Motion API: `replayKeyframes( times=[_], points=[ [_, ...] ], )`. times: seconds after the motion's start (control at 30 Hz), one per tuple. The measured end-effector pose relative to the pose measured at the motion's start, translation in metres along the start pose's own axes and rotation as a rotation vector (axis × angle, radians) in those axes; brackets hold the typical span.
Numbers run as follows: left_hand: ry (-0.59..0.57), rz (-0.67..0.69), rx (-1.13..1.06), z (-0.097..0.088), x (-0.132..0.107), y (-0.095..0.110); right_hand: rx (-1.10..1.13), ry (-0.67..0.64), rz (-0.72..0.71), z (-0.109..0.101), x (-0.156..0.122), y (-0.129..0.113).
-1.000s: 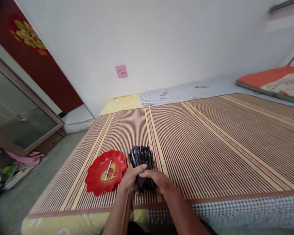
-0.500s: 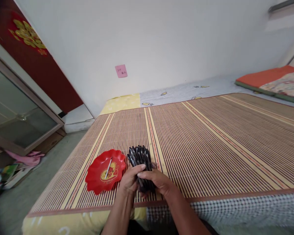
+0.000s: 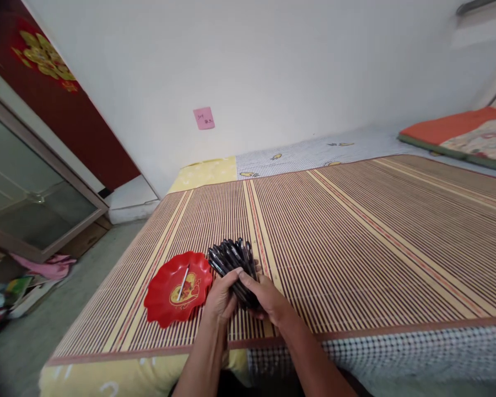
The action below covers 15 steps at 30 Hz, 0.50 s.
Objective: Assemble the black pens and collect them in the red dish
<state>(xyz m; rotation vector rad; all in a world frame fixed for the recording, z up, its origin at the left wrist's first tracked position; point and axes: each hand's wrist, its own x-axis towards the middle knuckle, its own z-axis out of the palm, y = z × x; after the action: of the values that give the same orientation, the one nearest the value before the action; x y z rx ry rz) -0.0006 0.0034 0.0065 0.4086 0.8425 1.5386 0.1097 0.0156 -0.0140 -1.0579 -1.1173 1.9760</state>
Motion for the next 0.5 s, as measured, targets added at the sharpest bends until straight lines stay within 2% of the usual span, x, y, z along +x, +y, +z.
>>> replayKeyframes(
  times=[0.23,0.37,0.5],
  points=[
    [-0.103,-0.091,0.065,-0.006,-0.005,0.012,-0.03,-0.11,0.015,0.0,-0.005,0.003],
    [-0.071,-0.061,0.088,-0.004,-0.004,0.011,0.056,-0.156,0.007,-0.002,-0.002,0.01],
    [-0.009,0.016,0.074,0.002,0.001,0.004,0.112,-0.131,0.018,0.0,0.0,0.01]
  ],
)
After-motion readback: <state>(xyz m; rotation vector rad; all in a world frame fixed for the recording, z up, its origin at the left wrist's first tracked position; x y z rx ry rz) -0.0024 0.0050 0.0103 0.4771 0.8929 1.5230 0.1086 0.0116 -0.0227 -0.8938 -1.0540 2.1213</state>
